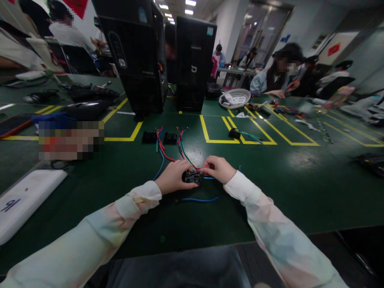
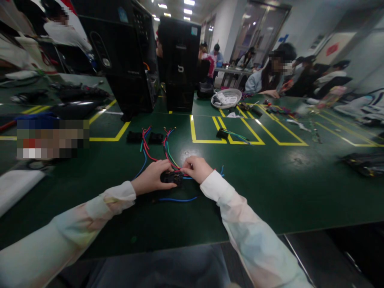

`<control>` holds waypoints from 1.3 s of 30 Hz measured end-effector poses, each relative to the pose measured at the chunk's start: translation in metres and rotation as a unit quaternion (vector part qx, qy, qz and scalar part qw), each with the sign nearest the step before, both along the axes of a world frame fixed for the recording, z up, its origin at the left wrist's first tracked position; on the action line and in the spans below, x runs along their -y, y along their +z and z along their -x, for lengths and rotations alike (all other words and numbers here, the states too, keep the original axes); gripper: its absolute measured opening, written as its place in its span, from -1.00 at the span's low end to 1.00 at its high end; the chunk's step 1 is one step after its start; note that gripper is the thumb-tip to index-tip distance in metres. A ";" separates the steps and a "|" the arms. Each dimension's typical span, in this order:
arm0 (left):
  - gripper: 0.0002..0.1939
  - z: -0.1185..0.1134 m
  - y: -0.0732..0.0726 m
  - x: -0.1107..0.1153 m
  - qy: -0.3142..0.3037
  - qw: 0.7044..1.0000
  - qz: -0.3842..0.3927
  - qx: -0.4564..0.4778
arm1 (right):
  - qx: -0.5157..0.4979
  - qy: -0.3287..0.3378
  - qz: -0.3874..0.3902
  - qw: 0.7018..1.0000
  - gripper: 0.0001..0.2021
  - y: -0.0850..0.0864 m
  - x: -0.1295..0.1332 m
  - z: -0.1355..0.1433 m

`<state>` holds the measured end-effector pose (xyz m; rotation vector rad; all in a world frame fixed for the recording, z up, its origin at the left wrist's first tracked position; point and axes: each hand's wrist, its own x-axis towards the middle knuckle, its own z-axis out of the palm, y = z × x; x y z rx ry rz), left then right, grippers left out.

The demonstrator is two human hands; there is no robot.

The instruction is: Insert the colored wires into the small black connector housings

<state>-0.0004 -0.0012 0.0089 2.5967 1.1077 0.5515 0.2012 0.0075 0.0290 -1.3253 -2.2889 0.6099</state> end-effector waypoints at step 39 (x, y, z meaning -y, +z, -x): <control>-0.61 -0.003 0.000 -0.002 -0.004 1.000 0.019 0.012 | 0.008 0.048 -0.127 0.991 -0.93 0.004 0.012 0.019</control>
